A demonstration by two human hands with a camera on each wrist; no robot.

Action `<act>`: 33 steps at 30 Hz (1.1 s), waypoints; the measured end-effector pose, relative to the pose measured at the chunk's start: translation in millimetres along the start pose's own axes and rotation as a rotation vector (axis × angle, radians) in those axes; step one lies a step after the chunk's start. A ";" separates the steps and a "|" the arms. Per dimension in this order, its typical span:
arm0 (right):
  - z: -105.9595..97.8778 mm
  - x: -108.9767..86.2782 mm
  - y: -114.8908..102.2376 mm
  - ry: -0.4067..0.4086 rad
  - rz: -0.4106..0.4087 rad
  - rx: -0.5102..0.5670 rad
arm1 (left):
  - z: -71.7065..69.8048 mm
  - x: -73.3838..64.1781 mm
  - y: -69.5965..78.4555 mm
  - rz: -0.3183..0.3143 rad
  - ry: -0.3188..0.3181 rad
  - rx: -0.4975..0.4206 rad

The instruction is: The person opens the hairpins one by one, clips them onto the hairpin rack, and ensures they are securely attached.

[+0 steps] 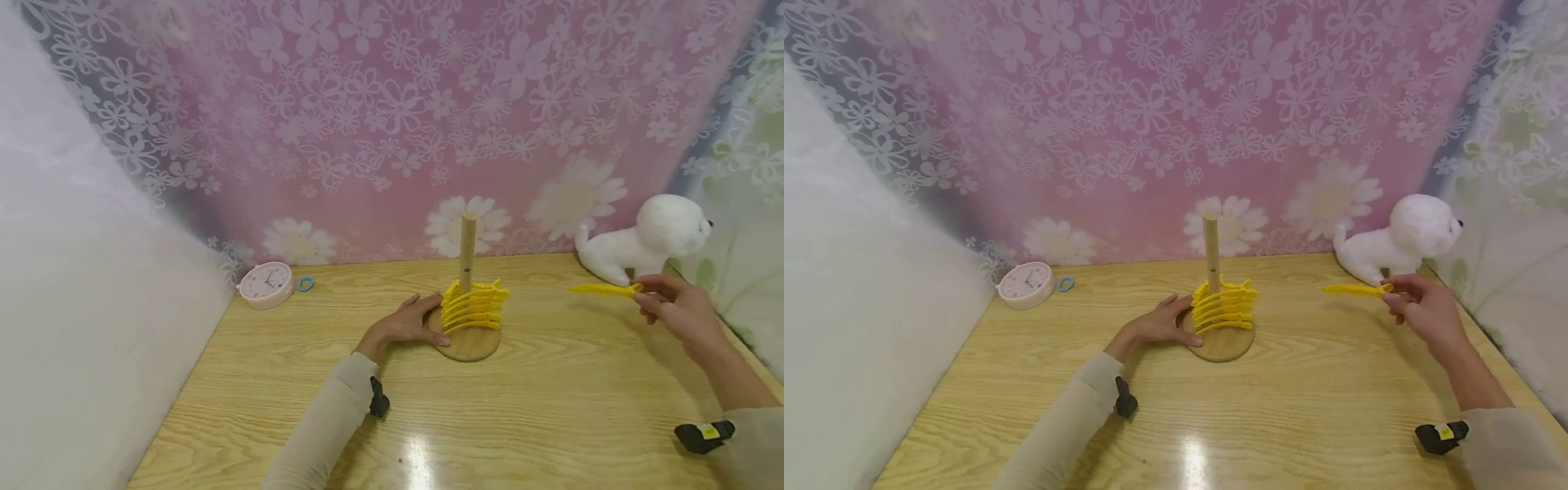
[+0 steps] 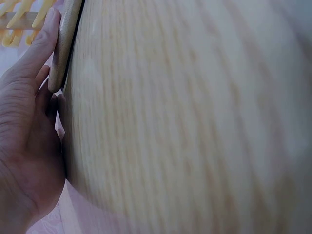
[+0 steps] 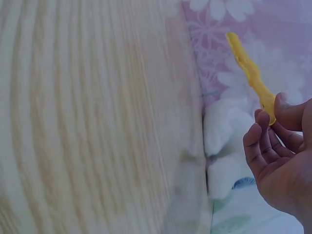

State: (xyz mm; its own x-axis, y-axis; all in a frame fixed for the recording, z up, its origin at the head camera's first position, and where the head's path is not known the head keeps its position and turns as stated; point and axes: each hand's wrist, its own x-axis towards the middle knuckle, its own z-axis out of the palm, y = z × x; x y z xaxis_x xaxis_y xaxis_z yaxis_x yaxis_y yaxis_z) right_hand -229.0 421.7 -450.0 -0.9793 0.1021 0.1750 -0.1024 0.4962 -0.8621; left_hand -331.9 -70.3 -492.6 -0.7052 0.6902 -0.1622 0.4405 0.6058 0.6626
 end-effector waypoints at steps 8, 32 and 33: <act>21.0 0.2 -24.1 0.125 -0.118 0.084 | -1.0 -0.6 -0.7 -0.010 0.005 -0.012; 112.7 10.2 -94.7 0.250 -0.151 0.288 | -0.6 -3.2 2.5 -0.004 0.009 -0.017; 116.1 10.3 -97.1 0.252 -0.148 0.299 | -0.4 -2.9 2.1 -0.003 0.008 -0.015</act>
State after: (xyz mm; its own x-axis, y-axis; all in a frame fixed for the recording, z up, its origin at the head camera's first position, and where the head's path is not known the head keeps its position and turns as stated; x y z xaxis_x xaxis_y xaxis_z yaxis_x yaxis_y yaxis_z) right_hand -249.5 274.5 -419.6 -0.8804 0.2747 0.3867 -0.3217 0.2533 -0.9123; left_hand -329.2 -71.1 -490.5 -0.7110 0.6850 -0.1589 0.4296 0.6020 0.6730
